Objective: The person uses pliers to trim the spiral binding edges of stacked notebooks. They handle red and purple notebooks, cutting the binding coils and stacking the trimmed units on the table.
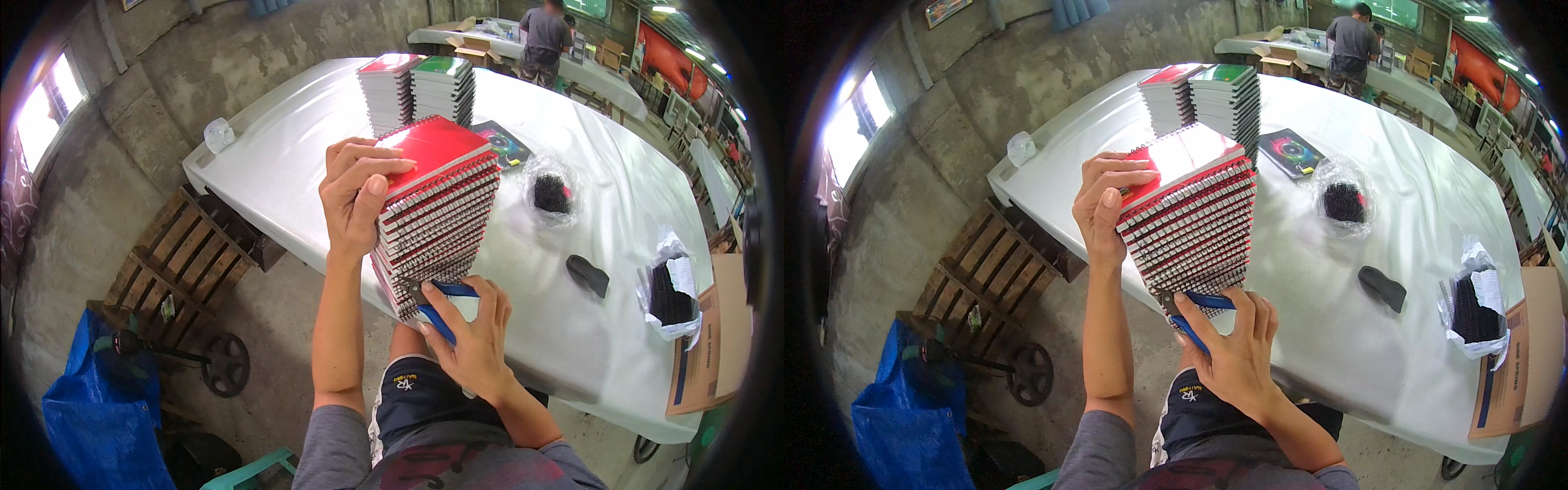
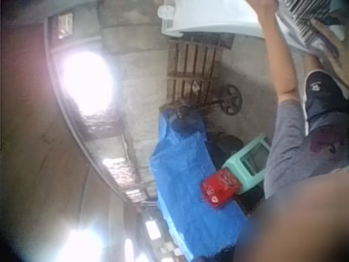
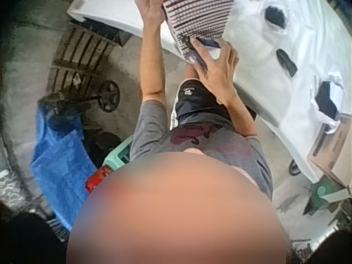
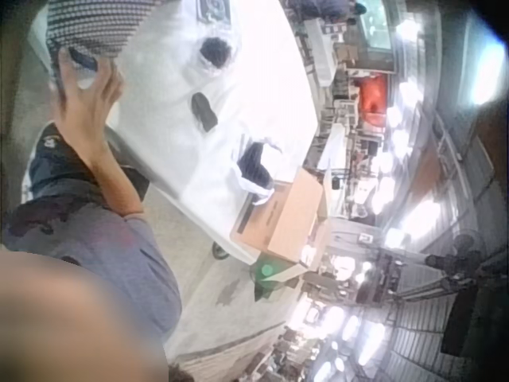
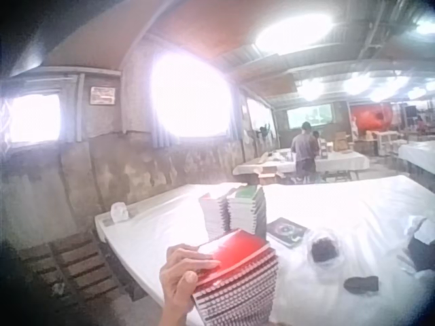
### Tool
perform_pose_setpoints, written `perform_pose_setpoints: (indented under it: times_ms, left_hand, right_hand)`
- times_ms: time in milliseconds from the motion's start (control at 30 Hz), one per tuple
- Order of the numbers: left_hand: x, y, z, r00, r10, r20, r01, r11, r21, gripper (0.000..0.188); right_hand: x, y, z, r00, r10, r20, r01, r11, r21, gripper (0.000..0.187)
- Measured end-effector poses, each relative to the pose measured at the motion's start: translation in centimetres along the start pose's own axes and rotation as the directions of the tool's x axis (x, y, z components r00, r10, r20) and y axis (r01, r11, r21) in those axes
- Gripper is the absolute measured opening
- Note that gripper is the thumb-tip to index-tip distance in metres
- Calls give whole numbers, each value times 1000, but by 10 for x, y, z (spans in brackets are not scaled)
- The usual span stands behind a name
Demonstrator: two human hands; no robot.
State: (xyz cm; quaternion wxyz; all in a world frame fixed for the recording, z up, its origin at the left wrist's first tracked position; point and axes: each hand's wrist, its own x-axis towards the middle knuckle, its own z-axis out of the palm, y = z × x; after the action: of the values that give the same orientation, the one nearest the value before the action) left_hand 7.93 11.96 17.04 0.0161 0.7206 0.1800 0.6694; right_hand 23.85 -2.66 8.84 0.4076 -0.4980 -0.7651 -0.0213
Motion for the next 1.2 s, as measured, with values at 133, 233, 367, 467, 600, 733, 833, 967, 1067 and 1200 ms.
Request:
perform_pose_setpoints:
  times_ms: [133, 233, 367, 467, 600, 733, 833, 967, 1067, 1200]
  left_hand:
    - [-2, 2, 0, 999, -35, 12, 35, 999, 27, 44]
    - [-2, 1, 0, 1000, -27, -8, 27, 1000, 14, 40]
    - [-4, 0, 3, 999, -26, -42, 24, 999, -31, 36]
    - [-5, 0, 4, 998, -31, -49, 29, 999, -42, 35]
    - [-5, 0, 3, 998, -47, -47, 46, 998, -33, 36]
    - [-4, 0, 4, 998, -47, -50, 45, 998, -38, 36]
    - [-8, -1, 3, 996, -74, -53, 73, 997, -14, 37]
    - [-6, -1, 3, 996, -64, -56, 63, 998, -18, 38]
    - [-7, -3, 3, 996, -64, -62, 63, 998, -24, 38]
    - [-10, -3, 3, 997, -55, -54, 55, 999, -1, 39]
  right_hand:
    - [4, -2, -1, 1000, 1, -13, -2, 999, -34, 51]
    - [4, -1, 0, 998, 10, 69, -13, 999, 43, 49]
    - [3, 3, 7, 920, 183, 347, -385, 583, 716, 46]
    - [4, 7, -2, 714, 188, 674, -700, 187, 690, 46]
    - [-10, 0, 6, 999, 44, 17, -46, 995, 92, 49]
    - [-7, 1, 8, 1000, -18, -18, 17, 999, -38, 49]
    - [-4, 2, 12, 1000, -17, -11, 16, 998, -60, 49]
    - [-5, 0, 14, 998, 17, 64, -21, 998, 62, 48]
    - [-8, -1, 23, 978, 128, 167, -202, 793, 575, 48]
    - [-5, -3, 7, 641, 181, 746, -761, 17, 649, 49]
